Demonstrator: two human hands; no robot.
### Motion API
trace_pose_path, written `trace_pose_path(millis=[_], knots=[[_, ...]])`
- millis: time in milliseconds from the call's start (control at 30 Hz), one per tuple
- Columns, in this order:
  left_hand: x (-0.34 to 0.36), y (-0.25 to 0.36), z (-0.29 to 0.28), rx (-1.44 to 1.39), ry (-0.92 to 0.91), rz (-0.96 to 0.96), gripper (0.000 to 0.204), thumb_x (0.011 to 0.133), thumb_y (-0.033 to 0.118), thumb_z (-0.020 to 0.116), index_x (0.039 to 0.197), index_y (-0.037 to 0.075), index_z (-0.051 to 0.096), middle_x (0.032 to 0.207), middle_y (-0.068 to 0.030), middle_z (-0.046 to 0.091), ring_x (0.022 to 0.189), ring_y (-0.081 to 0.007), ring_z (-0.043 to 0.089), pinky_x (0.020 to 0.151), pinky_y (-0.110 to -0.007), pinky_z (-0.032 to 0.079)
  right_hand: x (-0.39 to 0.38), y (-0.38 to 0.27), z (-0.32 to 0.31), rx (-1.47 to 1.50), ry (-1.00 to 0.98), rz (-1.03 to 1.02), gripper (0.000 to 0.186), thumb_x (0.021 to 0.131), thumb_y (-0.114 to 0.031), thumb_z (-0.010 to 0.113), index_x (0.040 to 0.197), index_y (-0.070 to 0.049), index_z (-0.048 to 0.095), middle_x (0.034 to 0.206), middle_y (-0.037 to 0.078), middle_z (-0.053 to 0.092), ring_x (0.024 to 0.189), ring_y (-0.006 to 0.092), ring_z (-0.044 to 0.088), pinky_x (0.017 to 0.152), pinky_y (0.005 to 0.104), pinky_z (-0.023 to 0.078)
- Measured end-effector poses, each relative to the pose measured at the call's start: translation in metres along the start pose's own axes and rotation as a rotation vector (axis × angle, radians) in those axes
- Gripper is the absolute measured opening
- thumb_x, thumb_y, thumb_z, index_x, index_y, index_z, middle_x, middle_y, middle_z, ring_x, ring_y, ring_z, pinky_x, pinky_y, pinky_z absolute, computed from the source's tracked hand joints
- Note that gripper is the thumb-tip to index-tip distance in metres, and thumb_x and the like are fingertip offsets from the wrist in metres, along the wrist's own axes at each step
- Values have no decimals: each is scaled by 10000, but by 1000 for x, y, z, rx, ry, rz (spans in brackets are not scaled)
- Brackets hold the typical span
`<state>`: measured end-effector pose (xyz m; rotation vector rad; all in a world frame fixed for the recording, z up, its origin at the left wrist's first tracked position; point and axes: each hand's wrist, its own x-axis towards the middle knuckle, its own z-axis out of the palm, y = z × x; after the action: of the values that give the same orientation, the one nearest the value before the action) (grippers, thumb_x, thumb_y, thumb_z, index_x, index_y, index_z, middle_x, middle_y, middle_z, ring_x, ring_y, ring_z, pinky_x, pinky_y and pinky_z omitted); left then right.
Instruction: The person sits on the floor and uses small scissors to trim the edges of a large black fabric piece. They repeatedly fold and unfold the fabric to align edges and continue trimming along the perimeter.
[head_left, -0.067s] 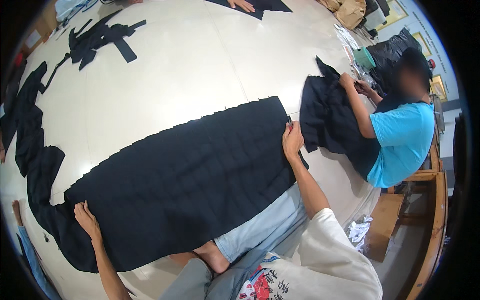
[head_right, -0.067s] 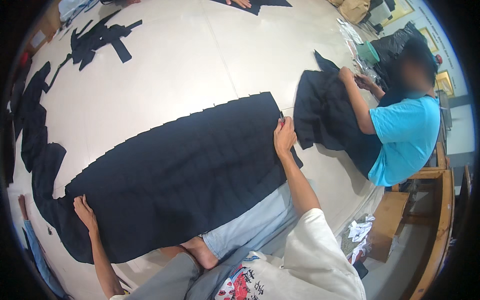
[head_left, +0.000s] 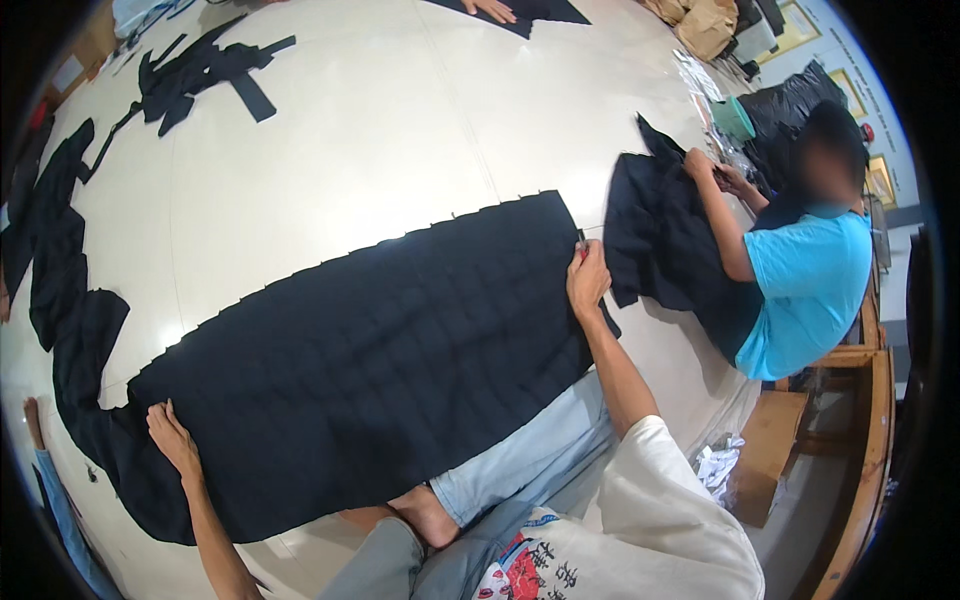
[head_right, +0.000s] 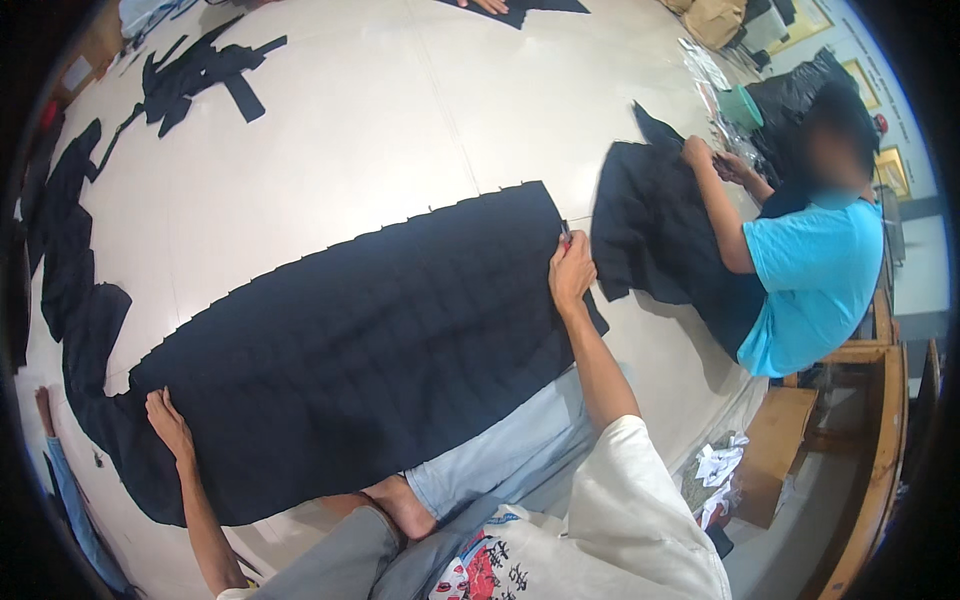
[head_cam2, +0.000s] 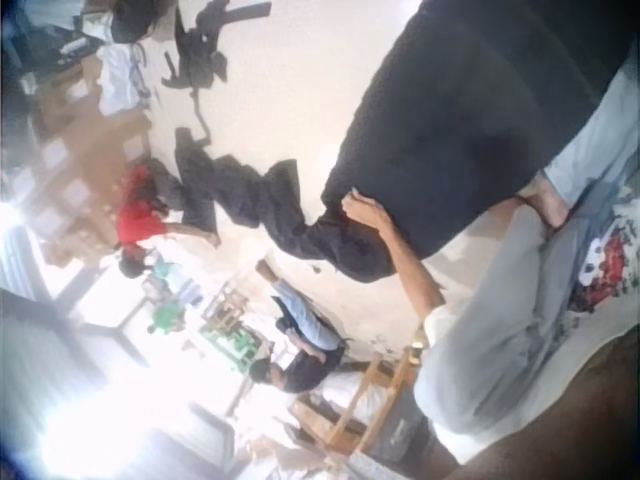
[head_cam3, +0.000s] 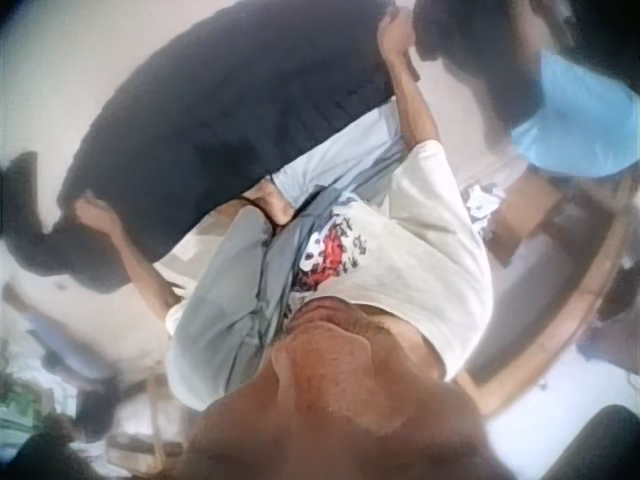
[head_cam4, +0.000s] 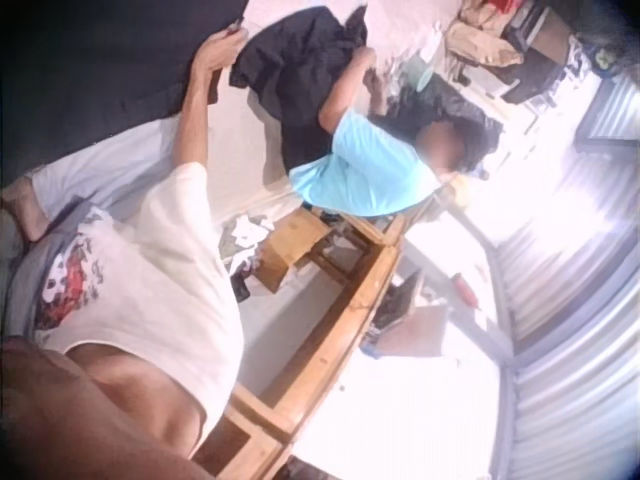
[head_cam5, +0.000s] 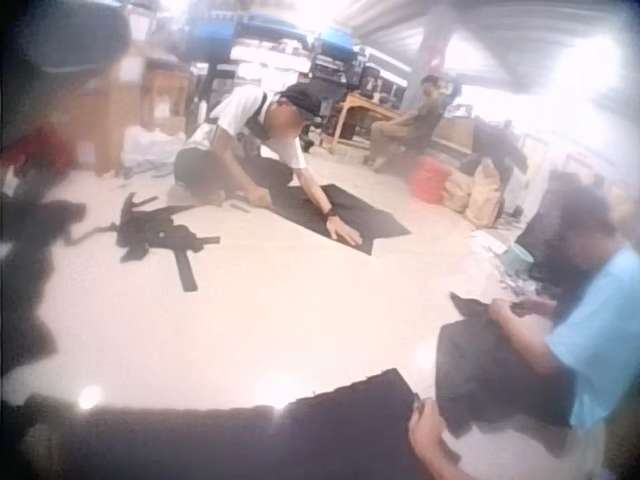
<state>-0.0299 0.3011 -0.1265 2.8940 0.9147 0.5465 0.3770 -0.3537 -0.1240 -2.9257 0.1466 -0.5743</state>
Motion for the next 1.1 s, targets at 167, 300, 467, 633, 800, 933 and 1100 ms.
trace_pose_path(millis=[167,300,467,633,800,933,1100], knots=[[25,-21,21,122,-56,0,203,1034,189,453,1001,10,542,920,-135,555,853,-313,532,767,-394,400,81,-30,37,21,-3,-118,173,968,-218,538,1028,-56,537,929,209,661,815,446,638,712,537,468],[55,12,31,101,17,-19,228,1039,199,444,1016,-1,552,935,-142,571,848,-323,535,771,-400,406,152,-44,72,-13,-26,-120,189,986,-236,502,1039,-56,523,860,227,667,804,444,643,699,538,468],[98,47,42,-2,73,-78,242,1032,202,468,1071,-5,589,987,-160,629,868,-341,566,799,-413,440,199,-44,81,-67,-40,-115,204,1011,-245,470,1088,-62,515,837,244,674,787,444,658,686,532,477],[111,21,30,62,147,-137,268,1034,237,479,1068,5,608,985,-150,656,884,-332,590,805,-410,460,208,-67,75,88,162,-67,218,1008,-288,485,1081,-90,541,794,227,675,768,441,660,654,527,470],[139,30,40,69,116,-21,270,1037,254,471,1063,16,597,974,-138,640,869,-317,581,817,-395,444,231,-82,96,1,77,-139,222,996,-290,506,1055,-83,561,829,226,679,807,428,666,695,507,496],[160,24,54,180,-75,-23,261,1045,235,445,1125,37,596,1011,-152,633,910,-324,580,842,-402,438,238,-85,114,-38,27,-179,212,988,-279,526,1046,-80,569,841,218,684,812,428,666,699,505,495],[178,22,43,137,138,38,239,1040,225,455,1102,41,594,986,-128,624,859,-316,559,790,-401,432,252,-103,100,154,240,-135,254,988,-337,539,1020,-90,591,790,221,677,751,418,666,671,503,489]])
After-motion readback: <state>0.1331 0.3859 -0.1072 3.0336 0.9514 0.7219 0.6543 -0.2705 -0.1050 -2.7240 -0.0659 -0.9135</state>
